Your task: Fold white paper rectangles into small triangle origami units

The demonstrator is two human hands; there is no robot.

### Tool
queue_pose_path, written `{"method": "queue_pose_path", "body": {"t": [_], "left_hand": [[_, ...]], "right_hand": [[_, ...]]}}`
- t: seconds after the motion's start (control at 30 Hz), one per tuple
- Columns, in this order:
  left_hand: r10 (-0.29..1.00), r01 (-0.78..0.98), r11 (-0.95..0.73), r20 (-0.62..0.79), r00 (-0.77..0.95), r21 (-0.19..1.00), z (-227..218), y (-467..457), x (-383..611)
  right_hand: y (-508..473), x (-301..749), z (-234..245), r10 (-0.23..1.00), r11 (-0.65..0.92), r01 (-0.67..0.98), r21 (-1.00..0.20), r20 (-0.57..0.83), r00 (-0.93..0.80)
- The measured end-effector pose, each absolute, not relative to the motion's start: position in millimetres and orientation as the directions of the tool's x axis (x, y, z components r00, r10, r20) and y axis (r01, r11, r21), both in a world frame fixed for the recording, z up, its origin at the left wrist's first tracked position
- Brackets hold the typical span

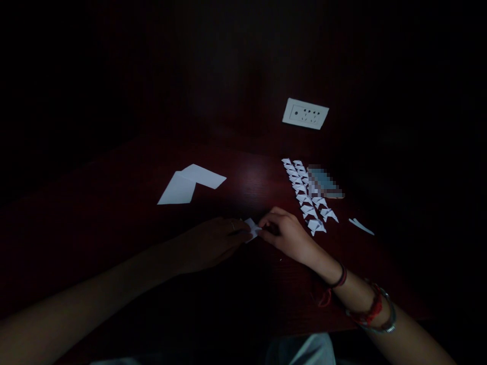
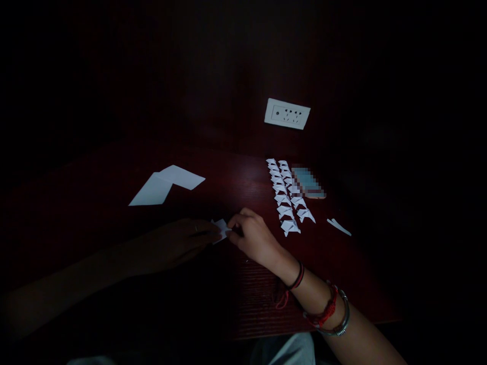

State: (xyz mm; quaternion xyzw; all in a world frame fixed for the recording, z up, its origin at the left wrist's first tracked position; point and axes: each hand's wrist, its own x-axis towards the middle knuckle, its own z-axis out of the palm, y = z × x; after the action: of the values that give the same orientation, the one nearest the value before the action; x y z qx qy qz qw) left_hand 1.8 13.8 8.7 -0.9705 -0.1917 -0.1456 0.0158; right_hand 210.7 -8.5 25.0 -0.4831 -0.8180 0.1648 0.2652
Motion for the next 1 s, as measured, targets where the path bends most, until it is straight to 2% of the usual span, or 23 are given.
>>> {"method": "queue_pose_path", "body": {"t": [0.13,0.33,0.6,1.0], "left_hand": [[0.371,0.384,-0.923,0.291,0.882,0.014,8.3,13.5,1.7],[0.375,0.381,-0.924,0.291,0.880,0.036,10.7,12.2,2.1],[0.381,0.368,-0.924,0.305,0.873,0.102,12.0,13.5,2.7],[0.395,0.385,-0.918,0.286,0.873,0.094,14.2,11.6,4.7]], "right_hand": [[-8.1,212.9,24.0,0.871,0.487,0.716,-0.499,0.226,-0.435],[-6.8,210.5,24.2,0.878,0.469,0.708,-0.528,0.193,-0.438],[-10.4,207.0,25.2,0.872,0.478,0.652,-0.588,0.231,-0.431],[-8.8,207.4,18.2,0.887,0.462,0.690,-0.557,0.284,-0.364]]}}
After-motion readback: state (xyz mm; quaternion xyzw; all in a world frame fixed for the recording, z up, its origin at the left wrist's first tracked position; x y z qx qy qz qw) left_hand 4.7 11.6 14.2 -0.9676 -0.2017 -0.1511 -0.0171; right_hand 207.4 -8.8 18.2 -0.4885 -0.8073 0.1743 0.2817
